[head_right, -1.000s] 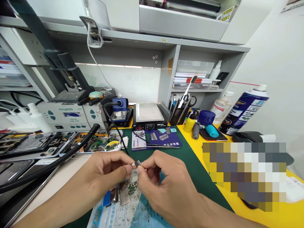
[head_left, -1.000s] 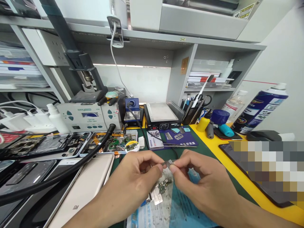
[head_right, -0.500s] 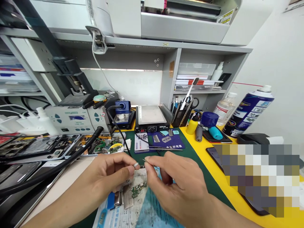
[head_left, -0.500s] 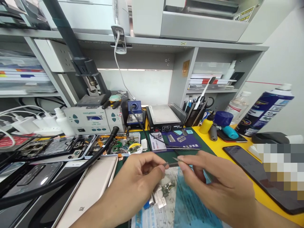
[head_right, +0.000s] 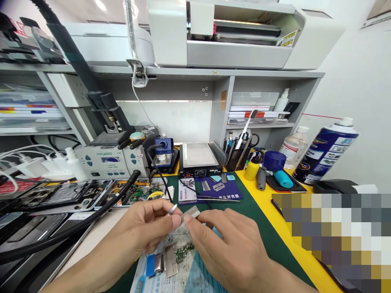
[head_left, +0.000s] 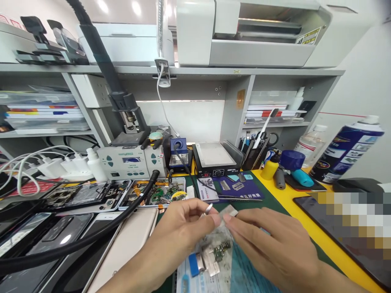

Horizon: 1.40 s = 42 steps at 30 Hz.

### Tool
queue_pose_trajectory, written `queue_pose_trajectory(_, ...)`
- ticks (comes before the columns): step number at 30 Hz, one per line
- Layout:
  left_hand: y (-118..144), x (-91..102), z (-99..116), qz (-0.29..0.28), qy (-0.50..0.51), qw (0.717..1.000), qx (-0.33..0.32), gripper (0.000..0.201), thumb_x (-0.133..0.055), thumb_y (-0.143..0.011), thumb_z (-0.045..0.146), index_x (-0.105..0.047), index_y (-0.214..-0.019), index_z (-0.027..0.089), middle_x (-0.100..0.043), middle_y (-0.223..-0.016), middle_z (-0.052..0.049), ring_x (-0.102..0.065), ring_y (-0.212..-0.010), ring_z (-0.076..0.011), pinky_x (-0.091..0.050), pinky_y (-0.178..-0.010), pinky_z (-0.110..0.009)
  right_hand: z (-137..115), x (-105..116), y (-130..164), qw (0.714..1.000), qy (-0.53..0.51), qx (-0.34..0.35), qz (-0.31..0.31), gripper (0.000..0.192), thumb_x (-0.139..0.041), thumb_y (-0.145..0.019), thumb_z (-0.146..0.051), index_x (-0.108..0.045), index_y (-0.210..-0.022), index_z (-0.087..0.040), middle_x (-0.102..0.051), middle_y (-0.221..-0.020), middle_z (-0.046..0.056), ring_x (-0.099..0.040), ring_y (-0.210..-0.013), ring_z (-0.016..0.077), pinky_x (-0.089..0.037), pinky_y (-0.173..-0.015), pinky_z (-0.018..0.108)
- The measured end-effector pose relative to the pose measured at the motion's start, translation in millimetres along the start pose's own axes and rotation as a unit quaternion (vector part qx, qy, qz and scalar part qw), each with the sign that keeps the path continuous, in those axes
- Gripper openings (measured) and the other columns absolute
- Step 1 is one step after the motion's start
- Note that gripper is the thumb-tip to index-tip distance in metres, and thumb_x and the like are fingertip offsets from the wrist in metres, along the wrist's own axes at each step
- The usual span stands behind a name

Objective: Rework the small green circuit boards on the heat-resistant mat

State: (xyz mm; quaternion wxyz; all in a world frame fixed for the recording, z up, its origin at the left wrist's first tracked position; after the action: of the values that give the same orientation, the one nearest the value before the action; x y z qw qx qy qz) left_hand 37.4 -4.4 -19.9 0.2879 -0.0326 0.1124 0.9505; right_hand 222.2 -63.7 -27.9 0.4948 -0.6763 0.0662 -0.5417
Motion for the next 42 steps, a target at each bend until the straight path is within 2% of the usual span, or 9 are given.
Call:
queue_pose_trajectory(4, 0.4, 2.0, -1.1, 0.014, 0.016, 1.000, 0.008, 0.027, -0.075, -0.080, 0.038, -0.062, -0.078, 0.015, -0.032, -0.057, 0.008, -0.021, -0.051, -0.0066, -0.013, -0.046, -0.023, -3.2, -2.7, 0.5, 0.998, -0.052, -0.017, 0.025, 0.022, -0.065, -0.094, -0.011, -0.066, -0.114, -0.019, -0.077, -0.089, 0.005, -0.072, -0.072, 0.0172, -0.055, -0.063, 0.029)
queue_pose_trajectory(7, 1.9, 3.2, 0.3, 0.019, 0.012, 1.000, 0.008, 0.025, -0.073, -0.080, 0.036, -0.060, -0.075, 0.015, -0.033, -0.057, 0.008, -0.019, -0.051, -0.0065, -0.012, -0.046, -0.024, -3.6, -0.4, -3.0, 0.975, -0.160, -0.149, 0.031, 0.034, -0.068, -0.092, -0.020, -0.060, -0.124, -0.021, -0.074, -0.087, 0.002, -0.067, -0.061, 0.0144, -0.055, -0.055, 0.026)
queue_pose_trajectory(9, 2.6, 2.8, 1.8, 0.018, -0.011, 1.000, 0.003, 0.025, -0.072, -0.080, 0.037, -0.061, -0.075, 0.015, -0.034, -0.056, 0.008, -0.022, -0.050, -0.0061, -0.014, -0.045, -0.023, -1.0, 1.0, -6.2, 0.926, -0.252, -0.283, -0.007, 0.032, -0.070, -0.091, -0.030, -0.061, -0.121, -0.023, -0.070, -0.083, 0.000, -0.062, -0.055, 0.0122, -0.053, -0.049, 0.022)
queue_pose_trajectory(11, 3.1, 0.7, 3.4, 0.001, -0.038, 0.999, -0.007, 0.023, -0.071, -0.080, 0.035, -0.061, -0.075, 0.015, -0.039, -0.056, 0.007, -0.027, -0.050, -0.0062, -0.018, -0.045, -0.021, 0.9, 0.2, -9.1, 0.849, -0.341, -0.394, -0.092, 0.023, -0.069, -0.092, -0.040, -0.067, -0.106, -0.022, -0.064, -0.072, -0.002, -0.059, -0.053, 0.0114, -0.050, -0.047, 0.020)
queue_pose_trajectory(14, 4.4, -3.8, 4.7, -0.031, -0.074, 0.997, -0.024, 0.019, -0.068, -0.081, 0.032, -0.060, -0.074, 0.015, -0.045, -0.057, 0.005, -0.035, -0.051, -0.0075, -0.023, -0.047, -0.021, -0.4, -3.3, -11.7, 0.736, -0.443, -0.462, -0.220, 0.029, -0.069, -0.091, -0.045, -0.068, -0.084, -0.017, -0.059, -0.061, -0.003, -0.053, -0.046, 0.0079, -0.042, -0.044, 0.017)
queue_pose_trajectory(16, 5.3, -5.3, 4.7, -0.037, -0.094, 0.994, -0.034, 0.019, -0.067, -0.081, 0.032, -0.061, -0.075, 0.015, -0.047, -0.059, 0.004, -0.035, -0.052, -0.0080, -0.024, -0.048, -0.022, -2.1, -5.7, -11.5, 0.695, -0.478, -0.473, -0.254, 0.030, -0.069, -0.091, -0.043, -0.066, -0.080, -0.016, -0.063, -0.063, -0.002, -0.050, -0.043, 0.0053, -0.037, -0.041, 0.016)
queue_pose_trajectory(21, 5.7, -1.7, 3.5, -0.039, -0.069, 0.996, -0.040, 0.026, -0.064, -0.086, 0.041, -0.065, -0.090, 0.015, -0.046, -0.063, 0.004, -0.033, -0.051, -0.0078, -0.024, -0.047, -0.022, -1.9, -8.0, -7.4, 0.666, -0.525, -0.478, -0.228, 0.029, -0.068, -0.092, -0.041, -0.064, -0.081, -0.015, -0.070, -0.068, 0.001, -0.056, -0.041, 0.0063, -0.038, -0.039, 0.014)
queue_pose_trajectory(24, 4.2, 2.2, 1.1, -0.018, -0.055, 0.998, -0.037, 0.024, -0.058, -0.089, 0.036, -0.068, -0.084, 0.014, -0.051, -0.072, 0.002, -0.032, -0.054, -0.0071, -0.023, -0.048, -0.023, 1.6, -8.0, -6.5, 0.647, -0.555, -0.480, -0.209, 0.030, -0.073, -0.089, -0.042, -0.064, -0.080, -0.015, -0.072, -0.067, 0.002, -0.059, -0.041, 0.0076, -0.041, -0.039, 0.014)
queue_pose_trajectory(42, 4.3, -1.4, -5.3, -0.033, -0.145, 0.987, -0.053, 0.032, -0.042, -0.095, 0.034, -0.059, -0.075, 0.016, -0.051, -0.067, 0.001, -0.037, -0.058, -0.0106, -0.027, -0.053, -0.026, -4.7, -14.6, -5.7, 0.608, -0.608, -0.473, -0.191, 0.032, -0.067, -0.095, -0.045, -0.066, -0.084, -0.014, -0.073, -0.062, 0.002, -0.058, -0.034, 0.0067, -0.037, -0.036, 0.012)
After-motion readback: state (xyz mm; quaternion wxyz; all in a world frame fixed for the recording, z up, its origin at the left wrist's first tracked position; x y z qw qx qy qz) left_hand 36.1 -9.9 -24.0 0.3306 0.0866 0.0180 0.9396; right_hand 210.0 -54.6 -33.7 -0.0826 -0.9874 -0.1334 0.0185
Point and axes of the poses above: each hand's wrist, its own y-axis away from the middle knuckle, its own x-axis out of the back of the hand, z = x × y, the point moved 2 cm from there along -y, towards the middle knuckle
